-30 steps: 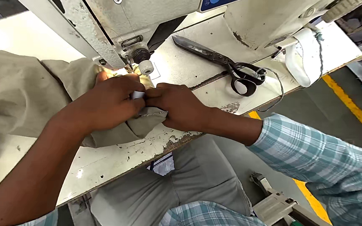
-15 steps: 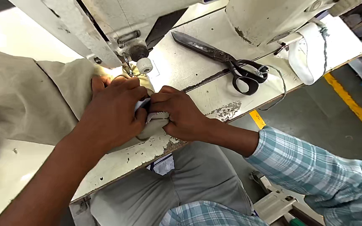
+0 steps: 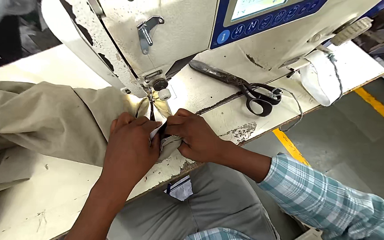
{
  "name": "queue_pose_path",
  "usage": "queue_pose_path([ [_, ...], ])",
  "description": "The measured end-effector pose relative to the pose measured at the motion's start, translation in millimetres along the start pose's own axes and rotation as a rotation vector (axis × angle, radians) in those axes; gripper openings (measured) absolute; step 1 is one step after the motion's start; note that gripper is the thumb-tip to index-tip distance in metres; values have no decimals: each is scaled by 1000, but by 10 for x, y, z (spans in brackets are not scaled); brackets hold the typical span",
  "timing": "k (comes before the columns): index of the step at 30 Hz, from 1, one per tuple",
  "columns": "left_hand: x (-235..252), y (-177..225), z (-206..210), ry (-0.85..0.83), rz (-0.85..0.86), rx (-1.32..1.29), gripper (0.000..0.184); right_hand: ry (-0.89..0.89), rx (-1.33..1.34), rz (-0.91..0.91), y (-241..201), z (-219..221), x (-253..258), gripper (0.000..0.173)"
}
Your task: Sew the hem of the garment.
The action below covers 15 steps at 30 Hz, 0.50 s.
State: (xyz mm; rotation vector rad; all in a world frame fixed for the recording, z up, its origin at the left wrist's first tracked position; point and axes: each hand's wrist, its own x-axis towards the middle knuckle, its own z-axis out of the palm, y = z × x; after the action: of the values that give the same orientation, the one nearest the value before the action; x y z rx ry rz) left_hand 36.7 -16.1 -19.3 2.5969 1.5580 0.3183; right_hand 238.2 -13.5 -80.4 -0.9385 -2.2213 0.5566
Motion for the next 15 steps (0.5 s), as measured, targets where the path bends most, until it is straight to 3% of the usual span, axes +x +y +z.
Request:
queue_pose_path([
  [6,36,-92,-51,-77,39,-119,26,-1,20,10,-12,-8,-7,20],
  [15,74,-90,-44,-119,107,-93,27,-17,43,9,20,-17,9,21],
])
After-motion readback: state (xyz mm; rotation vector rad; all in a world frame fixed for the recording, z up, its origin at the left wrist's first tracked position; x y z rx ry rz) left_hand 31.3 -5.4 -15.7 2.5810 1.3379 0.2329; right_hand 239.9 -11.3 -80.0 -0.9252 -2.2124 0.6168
